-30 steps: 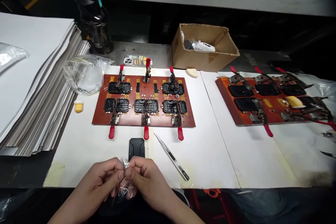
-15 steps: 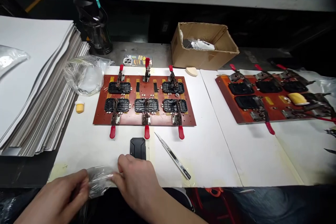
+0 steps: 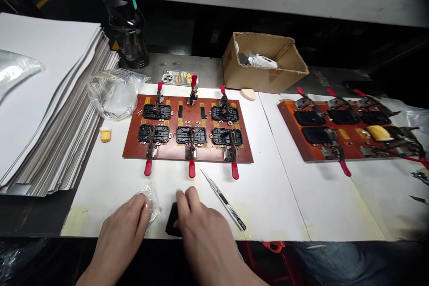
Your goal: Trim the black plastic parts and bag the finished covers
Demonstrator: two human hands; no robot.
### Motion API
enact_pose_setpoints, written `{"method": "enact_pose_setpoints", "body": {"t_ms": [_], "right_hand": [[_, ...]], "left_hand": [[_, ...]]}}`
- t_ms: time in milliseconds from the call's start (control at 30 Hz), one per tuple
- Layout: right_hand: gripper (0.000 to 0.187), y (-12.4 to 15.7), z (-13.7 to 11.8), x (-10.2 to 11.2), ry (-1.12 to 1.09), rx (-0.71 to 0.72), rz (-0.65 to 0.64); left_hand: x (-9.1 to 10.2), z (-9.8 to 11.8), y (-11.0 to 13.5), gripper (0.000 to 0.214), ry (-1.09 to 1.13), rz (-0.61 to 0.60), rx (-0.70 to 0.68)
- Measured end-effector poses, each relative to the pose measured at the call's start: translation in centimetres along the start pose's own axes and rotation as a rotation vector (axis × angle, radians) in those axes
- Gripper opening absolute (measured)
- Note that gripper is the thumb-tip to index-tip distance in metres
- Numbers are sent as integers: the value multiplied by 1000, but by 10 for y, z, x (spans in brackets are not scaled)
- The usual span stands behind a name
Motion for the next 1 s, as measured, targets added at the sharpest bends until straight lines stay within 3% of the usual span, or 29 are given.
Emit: {"method": "enact_pose_setpoints", "body": {"t_ms": [67,100,167,233,300,433,567,700,867,1000], "right_hand": [[9,7,15,15,-285,-21,1],[6,9,21,24,-480,-24,50],[12,9,31,38,-863,-23,199],[17,6,31,39,-1091,-8,270],[21,2,21,30,-1128,31,205],[25,1,10,6,-945,9,31],[21,6,11,-3,-820,53,-157],[31,5,21,-1,-938,-51,-59],[33,4,32,0,-1169,-133,101],[29,4,27,-10,-1258,-92,142]], "left_hand": [[0,0,6,32,56,8,-3],[1,1,8,33,75,11,-2],[4,3,11,35,87,18,4],[6,6,11,35,88,26,4],[7,9,10,35,115,36,1],[10,5,9,34,188,87,42],[12,3,13,35,200,131,14],[11,10,14,34,212,122,-50],[5,2,7,34,220,80,22],[-1,-9,3,35,226,111,49]]}}
Point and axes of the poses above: each hand's wrist, its own y-axis away from the middle knuckle, its own x-axis out of the back of the hand, z = x × y, the point moved 4 cm from there along -y, towards the middle knuckle, and after that the axes turned 10 degrees about -x, right-handed, at the moved point
